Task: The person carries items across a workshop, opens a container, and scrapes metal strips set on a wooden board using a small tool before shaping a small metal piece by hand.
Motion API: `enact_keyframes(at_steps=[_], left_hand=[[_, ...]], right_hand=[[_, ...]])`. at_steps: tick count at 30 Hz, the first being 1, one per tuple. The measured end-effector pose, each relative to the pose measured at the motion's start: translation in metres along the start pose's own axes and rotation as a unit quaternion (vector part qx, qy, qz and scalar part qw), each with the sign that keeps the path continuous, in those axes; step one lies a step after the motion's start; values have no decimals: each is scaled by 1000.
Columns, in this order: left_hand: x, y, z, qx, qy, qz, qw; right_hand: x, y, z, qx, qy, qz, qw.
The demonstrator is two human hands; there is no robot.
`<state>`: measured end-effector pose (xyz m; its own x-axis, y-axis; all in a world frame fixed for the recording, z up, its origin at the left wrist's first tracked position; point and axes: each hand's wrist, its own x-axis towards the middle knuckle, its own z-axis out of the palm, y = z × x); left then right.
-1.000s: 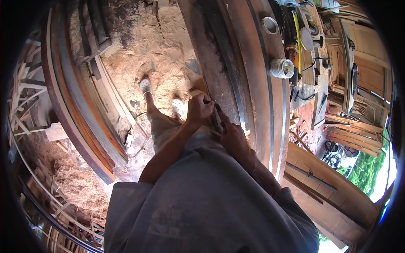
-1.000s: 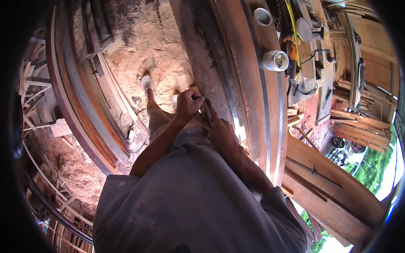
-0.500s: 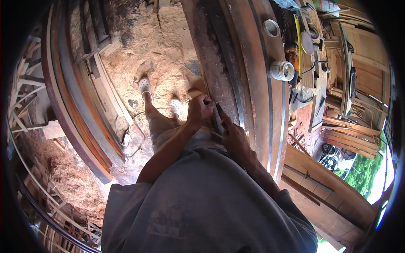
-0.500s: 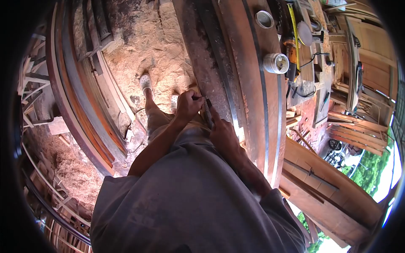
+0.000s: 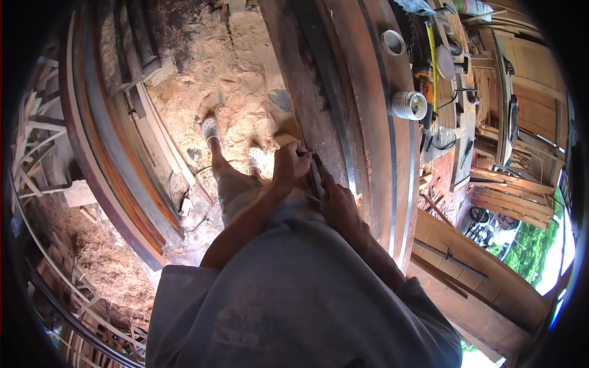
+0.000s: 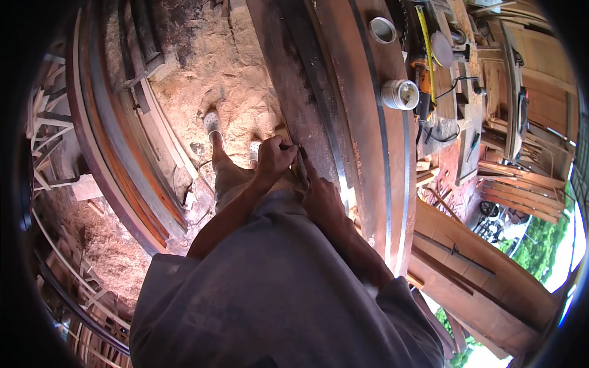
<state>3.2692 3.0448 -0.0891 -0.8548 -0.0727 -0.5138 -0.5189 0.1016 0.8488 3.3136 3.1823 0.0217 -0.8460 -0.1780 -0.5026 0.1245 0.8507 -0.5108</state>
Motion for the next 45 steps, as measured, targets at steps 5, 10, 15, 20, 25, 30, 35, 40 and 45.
enact_keyframes(at_steps=[5, 10, 15, 20, 25, 30, 35, 40, 45], left_hand=[[-2, -6, 2, 3, -8, 13, 1000], [-5, -1, 2, -2, -14, -7, 1000], [1, -13, 8, 0, -6, 18, 1000], [-6, -1, 5, -14, 3, -10, 1000], [-6, -5, 6, 24, 2, -4, 1000], [-4, -12, 7, 17, -8, 2, 1000], [-3, -4, 3, 14, -2, 4, 1000], [1, -3, 4, -6, -11, -14, 1000], [-3, -2, 4, -8, -19, -23, 1000]], right_hand=[[0, 8, 1, -21, -15, 16, 1000], [5, -10, -10, -35, -51, 50, 997], [9, 4, -4, -20, -31, 6, 999], [3, 10, -2, -31, -28, 18, 999], [3, 1, -4, -32, -39, 19, 999], [7, 0, -7, -24, -41, 20, 999], [9, -2, -11, -47, -56, 29, 997], [11, 4, -10, -32, -40, 3, 999], [7, 2, -10, -35, -48, 16, 998]])
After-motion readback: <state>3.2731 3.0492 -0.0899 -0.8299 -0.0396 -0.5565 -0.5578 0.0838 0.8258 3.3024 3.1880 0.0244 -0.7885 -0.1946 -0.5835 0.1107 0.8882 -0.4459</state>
